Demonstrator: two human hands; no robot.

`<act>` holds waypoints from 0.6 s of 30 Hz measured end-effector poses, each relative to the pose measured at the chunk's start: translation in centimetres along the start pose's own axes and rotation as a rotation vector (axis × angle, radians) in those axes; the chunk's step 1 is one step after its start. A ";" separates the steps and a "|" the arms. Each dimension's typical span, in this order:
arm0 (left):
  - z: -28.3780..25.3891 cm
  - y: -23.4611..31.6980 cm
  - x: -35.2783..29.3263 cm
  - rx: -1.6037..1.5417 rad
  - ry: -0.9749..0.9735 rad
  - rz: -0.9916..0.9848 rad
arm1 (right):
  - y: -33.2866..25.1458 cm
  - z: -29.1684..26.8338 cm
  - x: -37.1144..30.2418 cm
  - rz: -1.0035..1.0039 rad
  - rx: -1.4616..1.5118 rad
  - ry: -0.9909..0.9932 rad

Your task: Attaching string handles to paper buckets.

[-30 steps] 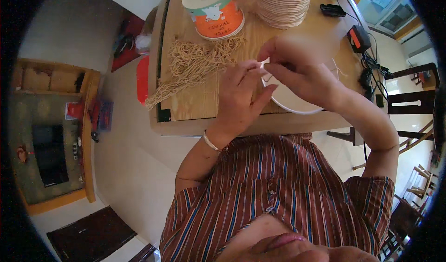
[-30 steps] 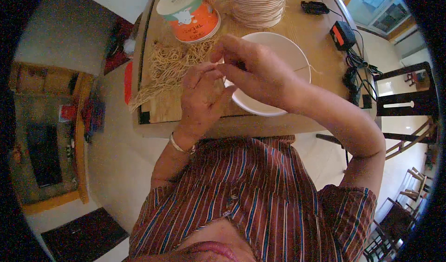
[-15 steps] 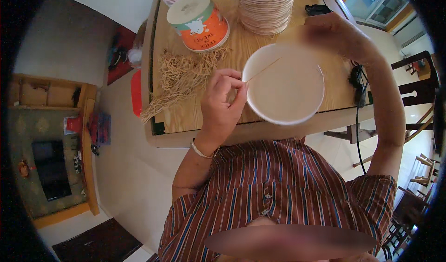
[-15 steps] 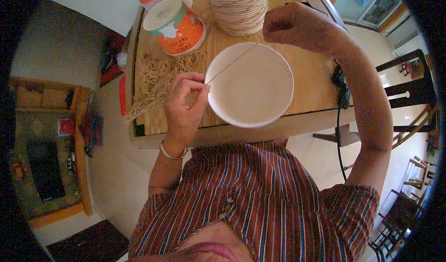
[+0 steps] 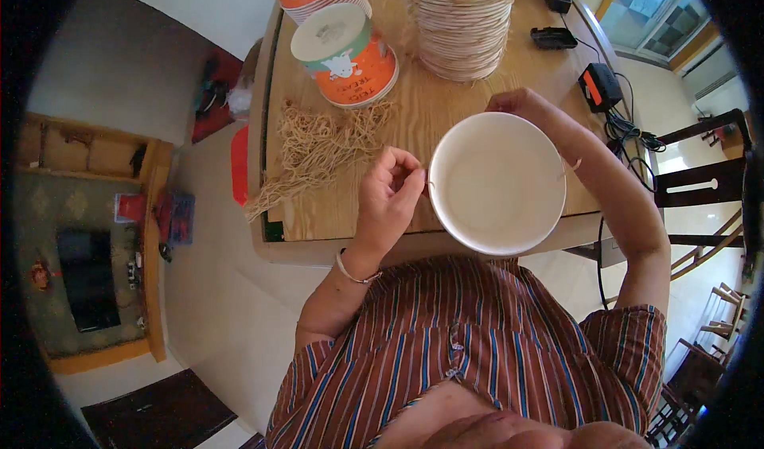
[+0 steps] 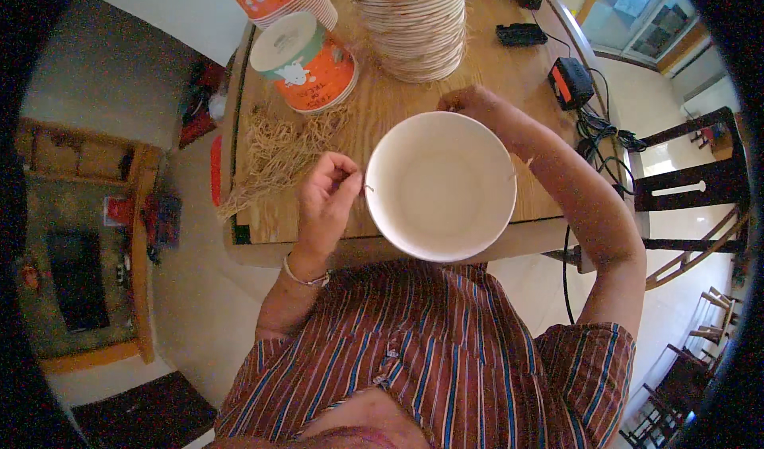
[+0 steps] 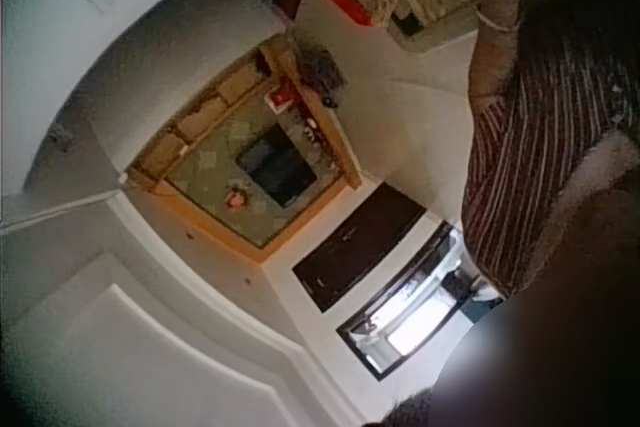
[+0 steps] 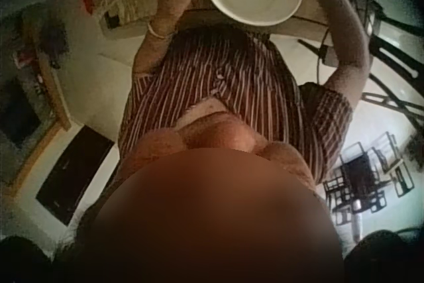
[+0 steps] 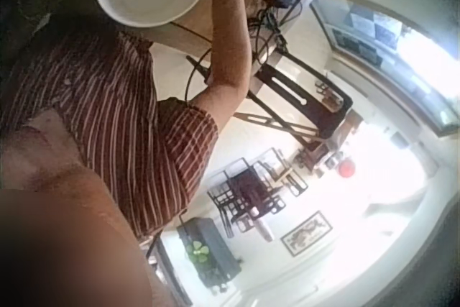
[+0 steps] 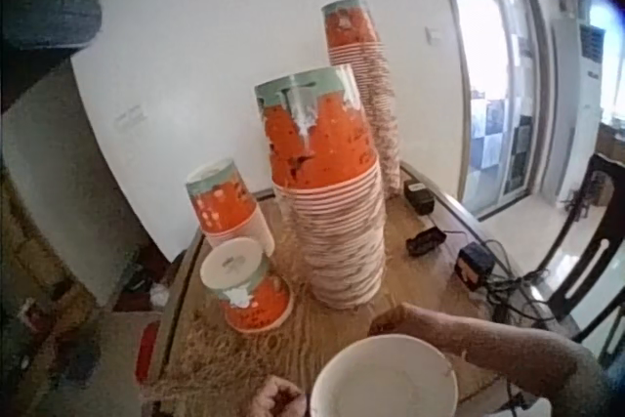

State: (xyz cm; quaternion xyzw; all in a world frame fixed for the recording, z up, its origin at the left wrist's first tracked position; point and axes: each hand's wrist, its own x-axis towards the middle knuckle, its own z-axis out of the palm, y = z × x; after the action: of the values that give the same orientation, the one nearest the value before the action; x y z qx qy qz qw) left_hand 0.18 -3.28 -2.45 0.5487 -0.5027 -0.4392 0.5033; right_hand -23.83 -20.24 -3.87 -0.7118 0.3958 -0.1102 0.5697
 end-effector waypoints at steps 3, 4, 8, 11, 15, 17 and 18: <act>0.9 0.2 0.0 -0.169 -0.003 -0.018 | 2.1 -0.7 -1.7 -0.108 0.042 -0.005; 1.0 0.3 -0.3 -0.164 -0.007 -0.016 | 2.6 -0.8 -2.2 -0.178 0.002 0.031; 0.9 0.6 -1.6 0.029 0.060 0.100 | -4.7 -3.1 -6.5 0.157 -0.081 0.218; 1.0 0.8 -2.4 0.184 0.019 0.196 | -4.5 -2.9 -8.8 0.099 -0.367 0.099; 1.2 0.8 -3.5 0.219 0.020 0.105 | -7.4 -0.1 -12.9 0.361 -0.259 0.038; 1.6 1.6 -3.6 0.093 -0.011 -0.014 | -6.5 0.1 -13.3 0.358 -0.248 0.090; 1.7 1.4 -3.4 0.091 -0.010 0.000 | -6.0 0.1 -13.4 0.363 -0.237 0.117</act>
State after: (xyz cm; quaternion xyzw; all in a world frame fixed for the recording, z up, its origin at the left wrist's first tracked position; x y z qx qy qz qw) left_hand -2.07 -0.03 -1.34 0.5686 -0.5247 -0.4188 0.4754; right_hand -30.00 -10.66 5.47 -0.6832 0.5598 0.0003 0.4689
